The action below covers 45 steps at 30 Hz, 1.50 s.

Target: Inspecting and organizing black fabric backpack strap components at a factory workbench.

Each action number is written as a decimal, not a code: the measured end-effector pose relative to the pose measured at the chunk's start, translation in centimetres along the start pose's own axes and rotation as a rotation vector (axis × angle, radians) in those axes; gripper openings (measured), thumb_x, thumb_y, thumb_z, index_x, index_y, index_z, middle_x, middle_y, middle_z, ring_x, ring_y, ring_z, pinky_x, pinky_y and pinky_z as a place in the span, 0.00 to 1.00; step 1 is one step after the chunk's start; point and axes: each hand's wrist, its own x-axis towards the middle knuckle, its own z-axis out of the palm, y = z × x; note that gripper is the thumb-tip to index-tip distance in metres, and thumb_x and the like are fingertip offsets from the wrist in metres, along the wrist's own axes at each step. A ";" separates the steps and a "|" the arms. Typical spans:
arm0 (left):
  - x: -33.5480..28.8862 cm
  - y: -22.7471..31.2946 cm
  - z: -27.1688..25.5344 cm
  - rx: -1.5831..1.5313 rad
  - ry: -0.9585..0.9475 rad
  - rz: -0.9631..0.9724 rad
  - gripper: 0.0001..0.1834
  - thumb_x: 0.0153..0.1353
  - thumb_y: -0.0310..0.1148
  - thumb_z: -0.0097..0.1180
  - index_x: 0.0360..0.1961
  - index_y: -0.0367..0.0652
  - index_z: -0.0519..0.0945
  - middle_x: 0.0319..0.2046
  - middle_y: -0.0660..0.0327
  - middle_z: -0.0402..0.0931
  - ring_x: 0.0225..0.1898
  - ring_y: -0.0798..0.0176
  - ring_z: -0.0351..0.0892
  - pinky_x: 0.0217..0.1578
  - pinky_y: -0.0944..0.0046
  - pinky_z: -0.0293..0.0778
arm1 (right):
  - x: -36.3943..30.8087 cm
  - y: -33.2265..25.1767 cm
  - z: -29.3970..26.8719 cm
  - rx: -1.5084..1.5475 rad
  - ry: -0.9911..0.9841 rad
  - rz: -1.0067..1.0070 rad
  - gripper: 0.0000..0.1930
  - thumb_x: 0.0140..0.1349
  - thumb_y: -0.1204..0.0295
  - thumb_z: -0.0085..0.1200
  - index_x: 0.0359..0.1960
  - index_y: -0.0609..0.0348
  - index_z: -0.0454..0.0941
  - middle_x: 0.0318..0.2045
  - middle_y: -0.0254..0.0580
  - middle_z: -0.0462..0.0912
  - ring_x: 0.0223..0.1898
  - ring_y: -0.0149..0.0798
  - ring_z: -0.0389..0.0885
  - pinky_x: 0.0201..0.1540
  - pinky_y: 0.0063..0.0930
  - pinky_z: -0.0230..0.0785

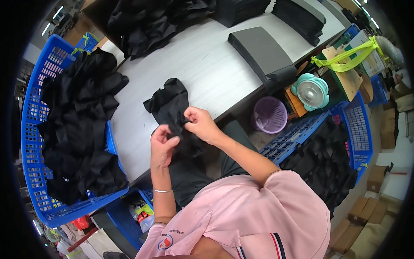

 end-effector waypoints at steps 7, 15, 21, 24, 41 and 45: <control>1.5 1.3 -0.8 0.390 0.662 0.560 0.18 0.59 0.17 0.61 0.51 0.37 0.74 0.38 0.65 0.73 0.26 0.77 0.70 0.25 0.77 0.65 | 1.2 -2.4 -1.4 -0.643 0.541 -0.341 0.08 0.58 0.76 0.58 0.38 0.60 0.73 0.19 0.41 0.74 0.21 0.39 0.74 0.27 0.33 0.67; 0.7 -1.7 1.8 0.411 0.530 0.283 0.30 0.59 0.19 0.64 0.60 0.34 0.65 0.50 0.55 0.72 0.41 0.67 0.76 0.44 0.68 0.75 | -1.7 -0.4 0.3 -0.745 0.356 -0.456 0.21 0.59 0.71 0.63 0.52 0.62 0.72 0.34 0.53 0.79 0.31 0.50 0.81 0.35 0.39 0.73; 1.0 -0.3 0.6 0.706 0.618 0.538 0.27 0.53 0.09 0.55 0.56 0.36 0.73 0.43 0.60 0.72 0.38 0.71 0.76 0.39 0.73 0.71 | -0.1 -2.0 -4.6 -0.583 0.254 -0.281 0.28 0.56 0.81 0.59 0.60 0.57 0.69 0.38 0.39 0.75 0.31 0.29 0.76 0.36 0.26 0.70; 1.1 -0.4 0.6 0.613 0.587 0.443 0.27 0.57 0.11 0.57 0.59 0.37 0.72 0.44 0.62 0.72 0.35 0.74 0.75 0.37 0.76 0.70 | -0.2 -4.7 -7.1 -0.561 0.051 -0.351 0.28 0.56 0.76 0.64 0.60 0.58 0.71 0.44 0.41 0.75 0.34 0.31 0.78 0.41 0.29 0.74; -2.0 -1.0 4.6 0.423 0.606 0.484 0.23 0.64 0.23 0.56 0.61 0.37 0.71 0.46 0.60 0.76 0.26 0.75 0.67 0.24 0.75 0.61 | 4.1 -11.0 -22.3 -1.567 0.822 -0.239 0.12 0.56 0.58 0.63 0.37 0.49 0.87 0.42 0.43 0.80 0.48 0.48 0.79 0.50 0.42 0.75; -2.9 -0.9 6.2 0.512 0.484 0.537 0.23 0.64 0.22 0.55 0.60 0.37 0.71 0.48 0.59 0.77 0.25 0.75 0.66 0.23 0.75 0.60 | 5.7 -9.8 -22.5 -1.582 0.951 -0.539 0.04 0.53 0.74 0.54 0.25 0.58 0.81 0.31 0.46 0.80 0.37 0.48 0.80 0.40 0.42 0.77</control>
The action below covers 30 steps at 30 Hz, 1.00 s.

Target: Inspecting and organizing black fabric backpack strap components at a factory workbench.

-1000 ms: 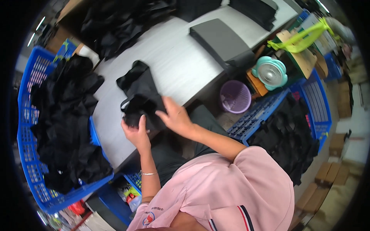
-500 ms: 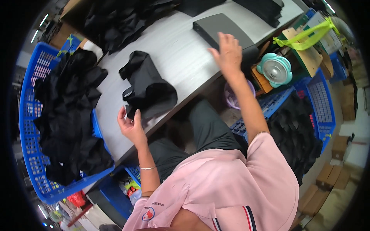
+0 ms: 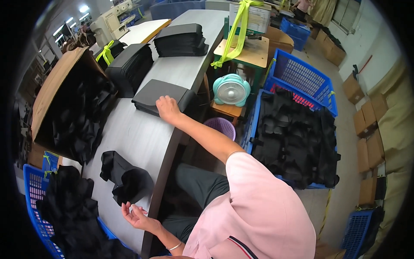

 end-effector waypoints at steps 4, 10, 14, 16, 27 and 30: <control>-1.6 0.3 0.3 -0.041 -0.032 -0.084 0.20 0.64 0.20 0.54 0.58 0.37 0.74 0.46 0.59 0.78 0.28 0.77 0.68 0.24 0.78 0.61 | -0.7 1.1 1.3 -0.120 0.009 -0.048 0.06 0.54 0.69 0.54 0.25 0.56 0.81 0.28 0.43 0.80 0.35 0.45 0.81 0.38 0.40 0.77; -1.8 -0.5 -1.8 0.011 0.135 -0.013 0.19 0.58 0.19 0.65 0.51 0.37 0.76 0.43 0.61 0.76 0.35 0.72 0.72 0.35 0.74 0.72 | -2.5 -1.2 -1.9 -0.112 -0.021 -0.203 0.11 0.58 0.63 0.62 0.35 0.56 0.80 0.41 0.44 0.80 0.43 0.47 0.80 0.45 0.42 0.72; 0.8 -0.5 -1.8 0.188 0.210 0.111 0.32 0.51 0.24 0.72 0.57 0.39 0.71 0.53 0.59 0.70 0.41 0.67 0.68 0.34 0.71 0.71 | -5.5 -6.4 -4.4 0.052 0.095 -0.296 0.15 0.61 0.68 0.61 0.47 0.61 0.78 0.50 0.47 0.77 0.49 0.50 0.77 0.52 0.41 0.67; 2.1 -0.4 -1.1 0.286 0.205 0.153 0.35 0.51 0.27 0.74 0.60 0.40 0.71 0.54 0.59 0.69 0.43 0.67 0.68 0.35 0.70 0.70 | -7.9 -9.8 -5.5 0.349 -0.012 -0.286 0.18 0.62 0.67 0.61 0.50 0.62 0.77 0.51 0.49 0.77 0.51 0.52 0.77 0.54 0.42 0.67; 6.3 -2.1 -1.0 -0.288 0.162 -0.106 0.08 0.63 0.28 0.65 0.41 0.35 0.84 0.28 0.70 0.77 0.30 0.75 0.71 0.34 0.73 0.70 | -12.2 -16.7 -3.5 1.106 -0.510 0.259 0.08 0.64 0.73 0.60 0.37 0.66 0.81 0.24 0.31 0.79 0.28 0.22 0.73 0.34 0.19 0.67; 6.6 -2.0 -2.7 -0.345 0.212 -0.237 0.09 0.65 0.31 0.63 0.41 0.35 0.83 0.27 0.70 0.77 0.28 0.77 0.69 0.31 0.76 0.66 | -12.4 -15.5 -2.6 1.176 -0.508 0.261 0.07 0.65 0.73 0.59 0.37 0.65 0.81 0.25 0.29 0.77 0.28 0.22 0.70 0.33 0.19 0.65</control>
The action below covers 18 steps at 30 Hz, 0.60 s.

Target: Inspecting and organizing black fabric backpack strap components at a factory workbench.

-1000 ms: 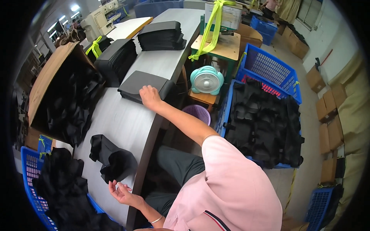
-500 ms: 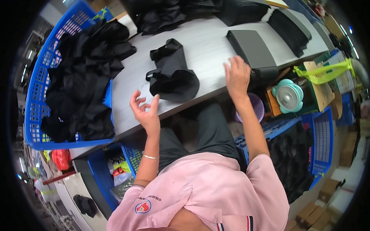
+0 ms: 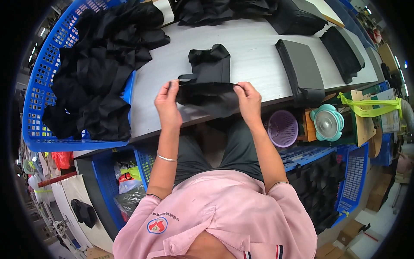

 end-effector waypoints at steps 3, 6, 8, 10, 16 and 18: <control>2.3 2.2 -2.8 -0.113 0.076 -0.020 0.09 0.66 0.33 0.62 0.41 0.37 0.82 0.28 0.68 0.78 0.26 0.77 0.68 0.31 0.76 0.65 | 0.8 0.4 -2.1 0.032 0.173 -0.021 0.08 0.67 0.71 0.57 0.36 0.66 0.79 0.22 0.24 0.73 0.26 0.19 0.66 0.30 0.18 0.61; 3.1 3.4 -4.4 -0.043 0.100 0.085 0.11 0.68 0.35 0.59 0.43 0.37 0.82 0.28 0.67 0.78 0.28 0.77 0.69 0.33 0.75 0.67 | 0.6 0.5 -3.8 0.014 0.177 0.061 0.10 0.69 0.69 0.57 0.35 0.65 0.78 0.21 0.22 0.70 0.24 0.17 0.62 0.25 0.16 0.54; 1.7 3.3 -4.2 0.084 -0.054 0.134 0.16 0.70 0.39 0.56 0.49 0.37 0.80 0.33 0.65 0.79 0.34 0.74 0.72 0.38 0.74 0.68 | 0.2 0.6 -3.8 -0.028 0.113 0.055 0.10 0.68 0.69 0.57 0.35 0.65 0.78 0.21 0.21 0.70 0.24 0.16 0.61 0.25 0.16 0.53; -1.2 2.1 -2.8 0.155 -0.140 0.187 0.23 0.70 0.43 0.55 0.57 0.36 0.75 0.45 0.60 0.77 0.45 0.70 0.72 0.46 0.70 0.69 | -0.6 0.6 -3.0 -0.003 0.051 0.033 0.10 0.69 0.69 0.57 0.35 0.65 0.78 0.21 0.20 0.69 0.23 0.16 0.60 0.24 0.16 0.52; -7.1 -0.8 -0.1 0.593 -0.198 0.316 0.36 0.60 0.47 0.67 0.63 0.38 0.70 0.53 0.59 0.74 0.53 0.63 0.72 0.52 0.63 0.70 | -3.0 -1.8 -1.1 0.122 0.017 0.169 0.09 0.68 0.69 0.58 0.34 0.63 0.78 0.23 0.19 0.69 0.24 0.15 0.59 0.25 0.15 0.49; -6.4 -1.1 -0.4 0.340 -0.169 -0.214 0.25 0.65 0.47 0.62 0.53 0.36 0.79 0.36 0.67 0.77 0.37 0.73 0.71 0.40 0.71 0.69 | -3.7 -3.2 -1.2 0.131 -0.041 0.184 0.08 0.68 0.70 0.58 0.34 0.62 0.78 0.23 0.18 0.69 0.24 0.15 0.59 0.26 0.15 0.49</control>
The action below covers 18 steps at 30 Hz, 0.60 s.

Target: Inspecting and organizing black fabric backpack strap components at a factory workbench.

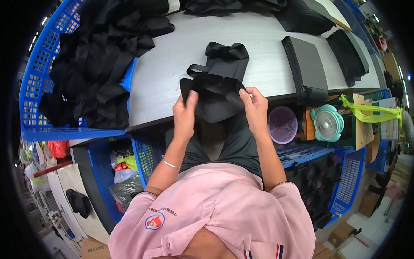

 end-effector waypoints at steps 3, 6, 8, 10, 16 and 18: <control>0.7 0.1 -1.1 -0.419 -0.049 0.022 0.24 0.71 0.49 0.54 0.35 0.35 0.82 0.27 0.73 0.71 0.28 0.78 0.63 0.30 0.73 0.64 | -1.3 -1.7 0.1 0.083 -0.039 0.063 0.07 0.67 0.71 0.58 0.35 0.61 0.78 0.24 0.19 0.70 0.26 0.16 0.61 0.29 0.14 0.53; 0.0 0.6 -2.3 -0.264 0.061 -0.144 0.22 0.70 0.48 0.56 0.36 0.35 0.82 0.29 0.71 0.75 0.30 0.79 0.66 0.32 0.73 0.67 | -2.5 -3.2 0.3 0.260 -0.107 0.067 0.04 0.67 0.74 0.58 0.36 0.62 0.79 0.30 0.23 0.74 0.33 0.16 0.66 0.37 0.13 0.58; -1.2 0.7 -2.7 -0.303 -0.010 -0.074 0.21 0.69 0.47 0.58 0.39 0.34 0.82 0.32 0.69 0.78 0.32 0.78 0.70 0.35 0.73 0.70 | -3.4 -4.1 0.5 0.188 -0.091 0.036 0.05 0.67 0.74 0.58 0.37 0.63 0.79 0.31 0.23 0.74 0.33 0.17 0.66 0.37 0.13 0.58; -2.8 0.5 -3.2 -0.271 -0.101 0.014 0.21 0.67 0.44 0.60 0.45 0.32 0.81 0.36 0.65 0.80 0.36 0.74 0.75 0.39 0.71 0.74 | -4.6 -4.9 1.0 0.072 -0.101 -0.071 0.05 0.67 0.75 0.58 0.38 0.66 0.78 0.31 0.25 0.75 0.34 0.19 0.68 0.38 0.13 0.60; -7.0 -0.9 -7.5 -0.350 -0.090 -0.151 0.19 0.69 0.36 0.56 0.55 0.32 0.78 0.47 0.60 0.81 0.48 0.69 0.76 0.53 0.66 0.72 | -9.4 -5.9 3.2 -0.120 -0.449 -0.256 0.04 0.61 0.84 0.57 0.36 0.67 0.76 0.39 0.36 0.77 0.36 0.25 0.73 0.38 0.16 0.66; -8.4 -0.9 -10.0 -0.211 -0.051 -0.037 0.17 0.70 0.32 0.54 0.56 0.33 0.78 0.48 0.60 0.81 0.50 0.68 0.76 0.54 0.67 0.71 | -10.9 -5.8 3.7 -0.152 -0.623 -0.217 0.07 0.59 0.83 0.60 0.39 0.67 0.77 0.42 0.39 0.78 0.40 0.29 0.76 0.41 0.18 0.69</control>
